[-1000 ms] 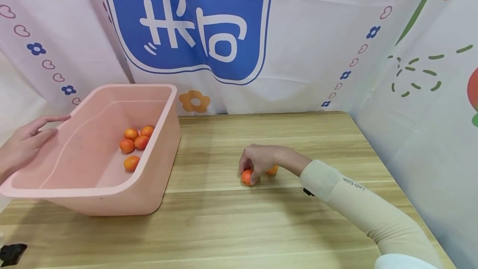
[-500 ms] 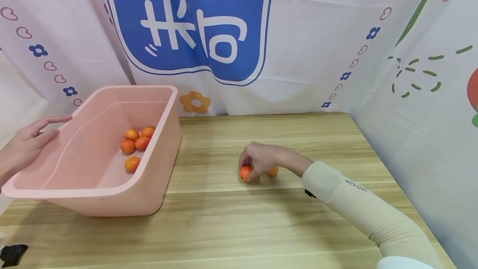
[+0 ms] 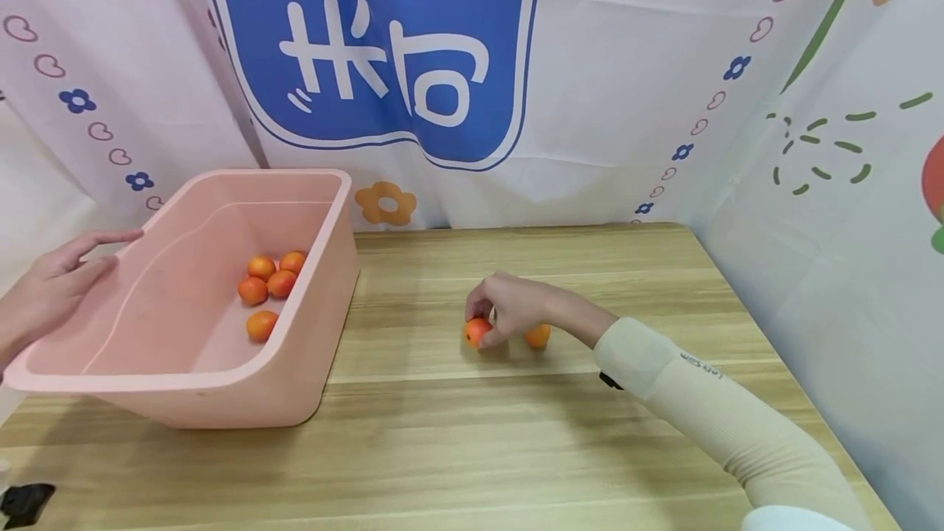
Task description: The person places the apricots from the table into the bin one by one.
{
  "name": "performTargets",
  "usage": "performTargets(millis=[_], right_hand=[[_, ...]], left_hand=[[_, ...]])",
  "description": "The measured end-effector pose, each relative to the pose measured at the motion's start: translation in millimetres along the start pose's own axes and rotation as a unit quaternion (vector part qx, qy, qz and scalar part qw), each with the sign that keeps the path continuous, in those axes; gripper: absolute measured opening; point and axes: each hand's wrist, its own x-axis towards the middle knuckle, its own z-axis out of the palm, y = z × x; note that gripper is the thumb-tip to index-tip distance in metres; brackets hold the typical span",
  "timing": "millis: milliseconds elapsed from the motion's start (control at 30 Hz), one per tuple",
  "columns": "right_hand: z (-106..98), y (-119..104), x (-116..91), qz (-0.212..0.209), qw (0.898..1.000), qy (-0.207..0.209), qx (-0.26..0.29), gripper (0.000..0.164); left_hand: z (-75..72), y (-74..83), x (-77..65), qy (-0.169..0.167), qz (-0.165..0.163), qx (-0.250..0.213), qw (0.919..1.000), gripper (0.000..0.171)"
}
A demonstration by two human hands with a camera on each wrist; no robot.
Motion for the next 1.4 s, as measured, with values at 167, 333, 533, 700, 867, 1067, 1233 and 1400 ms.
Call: performTargets(millis=[167,333,533,700,867,1067,1233,1400], right_hand=[[-3.8,-0.3,0.0,-0.023,1.000,0.020,0.006,0.032],[-9.1,-0.4,-1.5,-0.035,0.998,0.047,0.024,0.037],[-18.2,-1.0,-0.1,-0.046,0.994,0.076,0.058,0.033],[-21.0,-0.6,3.0,-0.042,0.992,0.095,0.066,0.032],[-21.3,-0.6,5.7,-0.031,0.991,0.109,0.069,0.032],[-24.8,-2.9,8.8,-0.043,0.986,0.139,0.085,0.032],[-27.6,-2.3,12.6,-0.048,0.983,0.151,0.092,0.032],[-31.2,-4.1,18.1,-0.057,0.981,0.156,0.103,0.033]], left_hand=[[1.0,0.2,-0.1,-0.002,-0.002,-0.005,1.0000,0.046],[0.2,0.8,-0.4,-0.003,-0.003,-0.002,1.0000,0.045],[-0.5,1.4,-0.9,0.000,-0.001,0.000,1.0000,0.048],[0.3,0.6,-1.0,0.004,0.002,0.001,1.0000,0.049],[0.1,1.8,-0.9,-0.003,-0.002,-0.005,1.0000,0.047],[0.3,2.7,-1.8,-0.009,-0.007,-0.012,0.9999,0.047],[0.2,5.0,-2.0,-0.006,-0.005,-0.010,0.9999,0.048],[0.2,7.4,-3.0,0.000,0.000,-0.005,1.0000,0.050]])
